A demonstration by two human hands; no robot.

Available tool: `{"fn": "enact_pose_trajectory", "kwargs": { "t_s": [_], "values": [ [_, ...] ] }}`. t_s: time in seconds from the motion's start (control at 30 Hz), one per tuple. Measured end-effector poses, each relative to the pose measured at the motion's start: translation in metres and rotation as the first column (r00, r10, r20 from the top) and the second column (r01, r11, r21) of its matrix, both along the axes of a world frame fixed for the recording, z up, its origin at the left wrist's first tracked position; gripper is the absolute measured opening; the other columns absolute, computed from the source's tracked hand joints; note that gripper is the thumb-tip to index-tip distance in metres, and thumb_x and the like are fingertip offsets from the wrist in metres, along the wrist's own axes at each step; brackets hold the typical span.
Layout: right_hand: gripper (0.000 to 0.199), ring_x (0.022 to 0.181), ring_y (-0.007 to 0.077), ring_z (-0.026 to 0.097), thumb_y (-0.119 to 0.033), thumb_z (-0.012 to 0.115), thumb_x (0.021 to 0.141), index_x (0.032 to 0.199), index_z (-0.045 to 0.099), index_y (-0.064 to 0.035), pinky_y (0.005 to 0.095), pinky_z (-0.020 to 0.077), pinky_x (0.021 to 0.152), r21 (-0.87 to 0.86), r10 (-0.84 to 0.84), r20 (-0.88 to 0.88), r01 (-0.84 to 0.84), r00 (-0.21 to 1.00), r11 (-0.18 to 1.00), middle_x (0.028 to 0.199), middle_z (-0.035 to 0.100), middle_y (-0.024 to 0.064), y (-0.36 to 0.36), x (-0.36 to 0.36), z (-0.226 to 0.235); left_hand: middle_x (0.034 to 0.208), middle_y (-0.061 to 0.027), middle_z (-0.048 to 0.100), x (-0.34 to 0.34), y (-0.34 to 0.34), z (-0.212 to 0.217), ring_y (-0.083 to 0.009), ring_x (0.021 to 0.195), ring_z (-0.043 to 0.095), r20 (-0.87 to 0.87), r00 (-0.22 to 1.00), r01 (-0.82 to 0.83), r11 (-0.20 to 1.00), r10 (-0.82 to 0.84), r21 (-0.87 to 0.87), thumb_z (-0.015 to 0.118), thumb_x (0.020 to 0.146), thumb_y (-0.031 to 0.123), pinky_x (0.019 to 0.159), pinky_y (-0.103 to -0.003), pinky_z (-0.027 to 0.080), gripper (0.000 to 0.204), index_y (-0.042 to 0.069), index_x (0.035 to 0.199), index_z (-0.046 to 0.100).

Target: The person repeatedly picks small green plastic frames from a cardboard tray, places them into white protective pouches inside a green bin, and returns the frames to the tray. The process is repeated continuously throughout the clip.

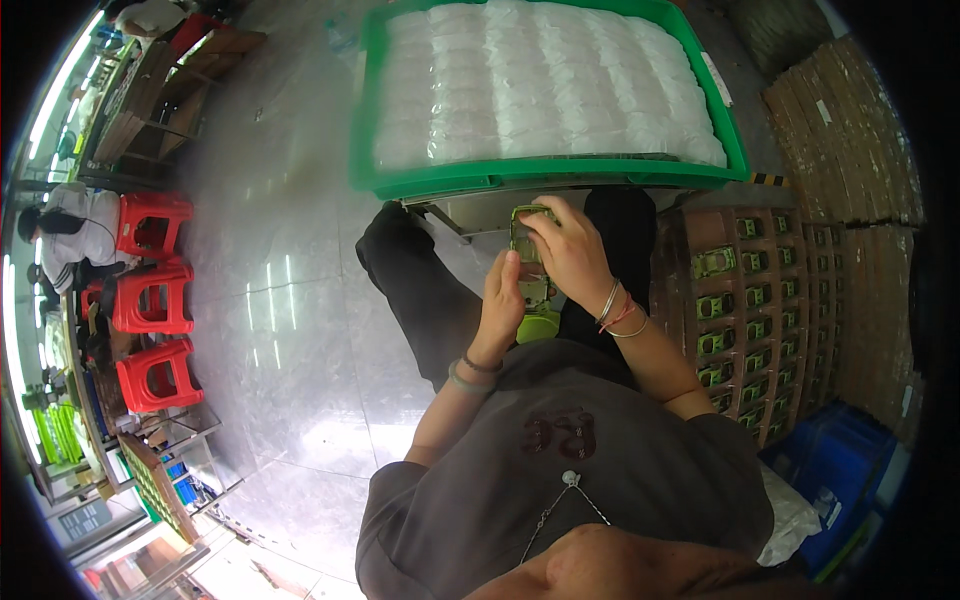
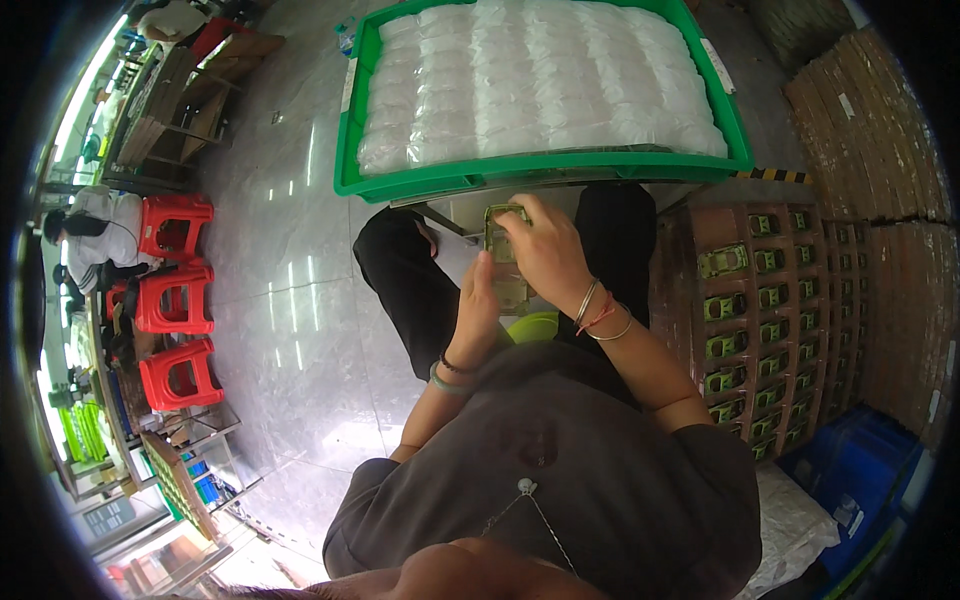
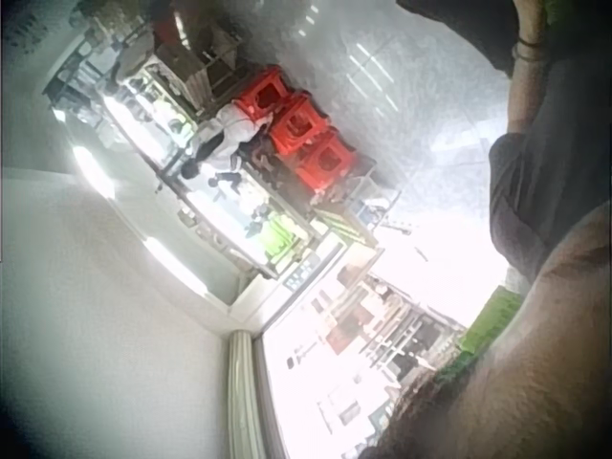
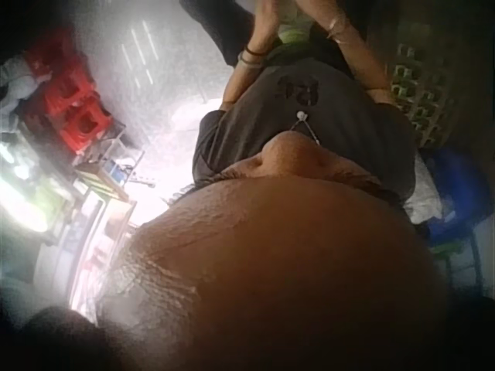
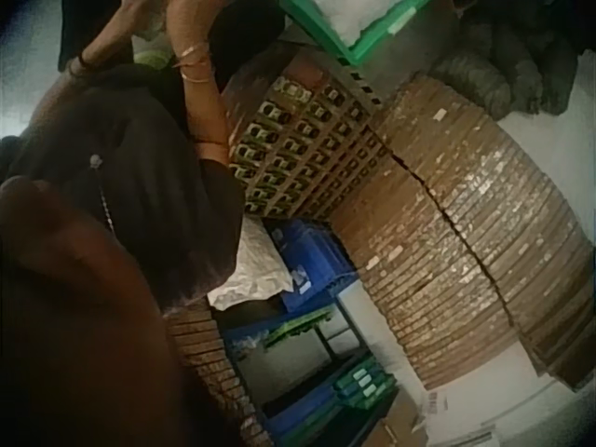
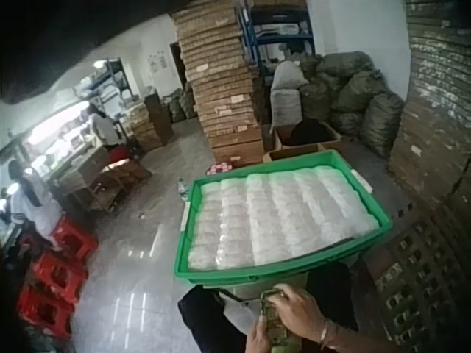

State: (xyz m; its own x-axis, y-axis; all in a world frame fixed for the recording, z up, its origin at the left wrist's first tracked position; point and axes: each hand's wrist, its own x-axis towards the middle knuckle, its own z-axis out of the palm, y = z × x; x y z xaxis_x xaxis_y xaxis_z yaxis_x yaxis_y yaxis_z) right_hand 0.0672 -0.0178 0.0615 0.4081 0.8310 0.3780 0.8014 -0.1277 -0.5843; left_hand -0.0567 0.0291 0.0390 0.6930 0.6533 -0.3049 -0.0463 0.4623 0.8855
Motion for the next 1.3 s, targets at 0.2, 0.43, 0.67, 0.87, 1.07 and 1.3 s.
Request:
{"fn": "enact_pose_trajectory", "kwargs": {
  "t_s": [0.2,0.43,0.67,0.87,1.07,1.3],
  "values": [
    [0.026,0.086,0.029,0.064,0.0,0.061,0.078,0.104,0.06,-0.005,0.0361,0.0525,0.072,0.03,0.11,-0.009,-0.11,0.994,0.994,0.112,0.057,0.0098,-0.008,0.0,-0.015,0.087,-0.0032,0.06,0.003,0.005,-0.034,-0.0094,0.078,0.056,-0.122,0.993,0.031,0.979,-0.006,0.204,0.044,0.1,0.023,0.067,-0.024,0.046,0.026,0.001,0.106,0.056],
    [0.019,0.083,0.0296,0.064,-0.008,0.062,0.084,0.101,0.06,-0.0008,0.0343,0.0499,0.066,0.124,-0.119,-0.482,0.202,0.868,0.972,0.106,0.061,0.016,-0.016,-0.021,-0.04,0.066,-0.0062,0.051,0.02,-0.001,-0.042,-0.0111,0.061,0.046,-0.033,0.969,-0.198,0.849,0.245,0.491,0.047,0.097,0.012,0.055,-0.029,0.039,0.018,0.0,0.085,0.051],
    [0.015,0.057,0.0175,0.05,-0.011,0.062,0.086,0.087,0.056,0.0025,0.0306,0.0399,0.053,0.128,-0.132,-0.671,0.289,0.73,0.949,0.067,0.056,0.0113,-0.027,-0.015,-0.052,0.064,-0.0115,0.052,0.032,-0.008,-0.039,-0.0181,0.057,0.047,-0.082,0.97,-0.12,0.745,0.229,0.656,0.052,0.093,0.008,0.054,-0.033,0.039,0.016,-0.001,0.081,0.052],
    [0.018,0.057,0.0117,0.049,-0.017,0.063,0.087,0.085,0.056,0.0006,0.0284,0.0397,0.052,0.126,-0.21,-0.727,0.428,0.653,0.895,0.069,0.057,0.0087,-0.053,-0.004,-0.06,0.077,-0.0141,0.06,0.047,-0.016,-0.039,-0.0185,0.066,0.057,-0.203,0.979,0.124,0.741,0.017,0.66,0.055,0.091,0.01,0.058,-0.033,0.044,0.015,-0.004,0.092,0.06],
    [0.022,0.075,0.0087,0.057,-0.017,0.065,0.087,0.101,0.062,-0.0005,0.0235,0.0449,0.065,-0.205,-0.42,-0.899,0.728,0.124,0.654,0.085,0.063,0.0032,-0.153,0.064,-0.117,0.098,-0.0104,0.063,0.046,-0.033,-0.032,-0.0159,0.084,0.061,-0.191,0.945,0.325,0.826,-0.266,0.46,0.056,0.093,0.016,0.065,-0.027,0.05,0.027,-0.003,0.112,0.058],
    [0.022,0.066,0.0126,0.06,-0.016,0.062,0.086,0.097,0.063,0.0023,0.0258,0.0463,0.052,-0.319,-0.538,-0.842,0.832,-0.029,0.454,0.079,0.063,0.0054,-0.234,0.174,-0.164,0.098,-0.0105,0.063,0.038,-0.008,-0.057,-0.0163,0.082,0.063,-0.217,0.942,0.326,0.853,-0.257,0.407,0.055,0.094,0.02,0.064,-0.027,0.051,0.026,-0.002,0.107,0.061]
  ]
}}
